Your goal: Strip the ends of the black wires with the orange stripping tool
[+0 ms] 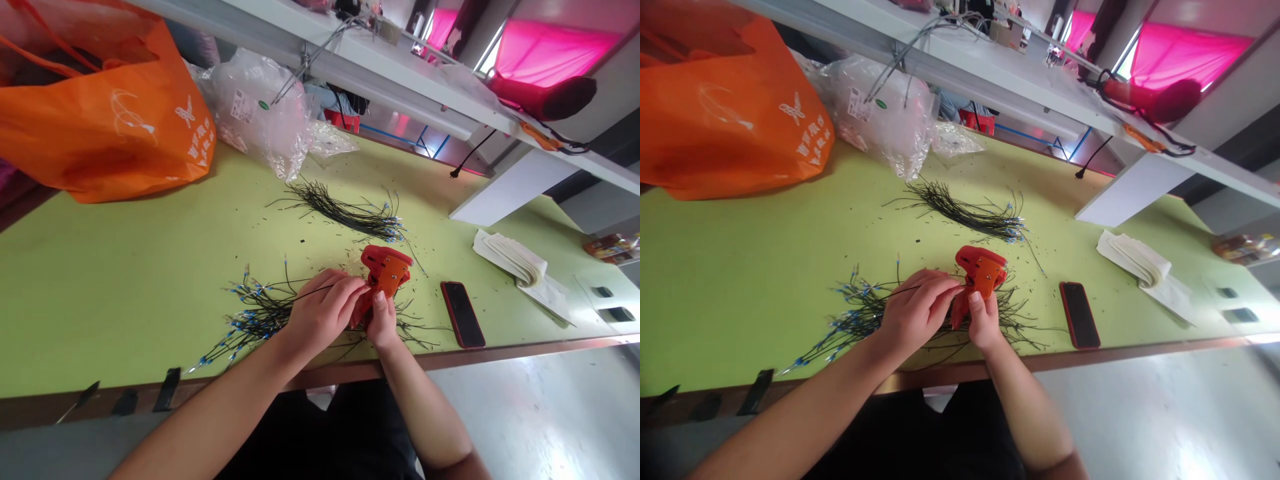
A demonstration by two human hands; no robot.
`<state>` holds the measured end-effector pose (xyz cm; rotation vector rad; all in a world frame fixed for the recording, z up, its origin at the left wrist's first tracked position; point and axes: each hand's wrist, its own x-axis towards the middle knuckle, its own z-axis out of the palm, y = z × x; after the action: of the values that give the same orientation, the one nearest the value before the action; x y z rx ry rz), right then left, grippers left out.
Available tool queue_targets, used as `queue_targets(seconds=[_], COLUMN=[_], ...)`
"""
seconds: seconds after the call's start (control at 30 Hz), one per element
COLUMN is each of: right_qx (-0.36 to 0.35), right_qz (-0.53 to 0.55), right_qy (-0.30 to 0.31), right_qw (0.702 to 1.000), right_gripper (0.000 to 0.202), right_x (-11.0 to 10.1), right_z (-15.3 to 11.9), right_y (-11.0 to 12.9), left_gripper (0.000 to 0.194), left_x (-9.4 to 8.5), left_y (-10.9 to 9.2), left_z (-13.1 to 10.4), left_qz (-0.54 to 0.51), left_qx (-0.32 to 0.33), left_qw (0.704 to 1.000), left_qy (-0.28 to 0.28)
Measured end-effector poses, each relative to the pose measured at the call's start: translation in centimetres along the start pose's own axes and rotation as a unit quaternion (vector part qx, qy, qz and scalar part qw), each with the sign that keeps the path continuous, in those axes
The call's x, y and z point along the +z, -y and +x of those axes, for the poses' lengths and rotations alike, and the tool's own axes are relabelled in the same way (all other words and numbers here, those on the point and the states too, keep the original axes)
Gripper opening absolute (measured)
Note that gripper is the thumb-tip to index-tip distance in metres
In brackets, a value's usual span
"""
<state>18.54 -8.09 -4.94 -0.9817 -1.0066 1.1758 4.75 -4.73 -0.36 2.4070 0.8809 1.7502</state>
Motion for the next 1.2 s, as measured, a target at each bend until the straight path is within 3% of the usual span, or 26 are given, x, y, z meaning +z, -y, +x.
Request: queue_targets(seconds=[0.3, 0.5, 0.7, 0.8, 0.9, 1.07, 1.13, 1.2], right_qx=[0.004, 0.009, -0.04, -0.115, -0.203, -0.263, -0.273, -0.274], right_qz=[-0.001, 0.079, 0.111, 0.135, 0.164, 0.198, 0.211, 0.218], right_qy=[0.0, 0.006, -0.106, -0.149, -0.203, -0.268, -0.27, -0.262], right_qw=[1.0, 0.997, 0.987, 0.973, 0.944, 0.906, 0.899, 0.9], right_gripper=[0.071, 0.063, 0.052, 0.047, 0.037, 0.029, 0.029, 0.029], right_x=[0.3, 0.6, 0.9, 0.3, -0.8, -2.5, -3.0, -3.3], right_z=[0.2, 0.4, 1.0, 1.3, 1.4, 1.7, 1.8, 1.9], right_y=[0.3, 1.0, 2.3, 3.3, 4.4, 5.6, 5.6, 5.4], left_gripper=[0.013, 0.015, 0.009, 0.004, 0.015, 0.022, 0.033, 0.056], left_x=[0.1, -0.1, -0.1, 0.6, 1.9, 4.8, 5.8, 6.5], left_y=[0.0, 0.0, -0.1, 0.1, 0.1, -1.3, -2.4, -3.5], left_z=[-0.1, 0.1, 0.1, -0.3, -0.8, -1.9, -2.2, -2.3], left_qz=[0.003, -0.005, -0.035, -0.104, -0.252, -0.409, -0.417, -0.412], left_qx=[0.001, -0.007, -0.052, -0.16, -0.331, -0.564, -0.611, -0.617], left_qw=[1.0, 1.0, 0.998, 0.98, 0.903, 0.7, 0.649, 0.634], left_qy=[-0.007, -0.01, 0.0, 0.046, 0.111, 0.16, 0.176, 0.218])
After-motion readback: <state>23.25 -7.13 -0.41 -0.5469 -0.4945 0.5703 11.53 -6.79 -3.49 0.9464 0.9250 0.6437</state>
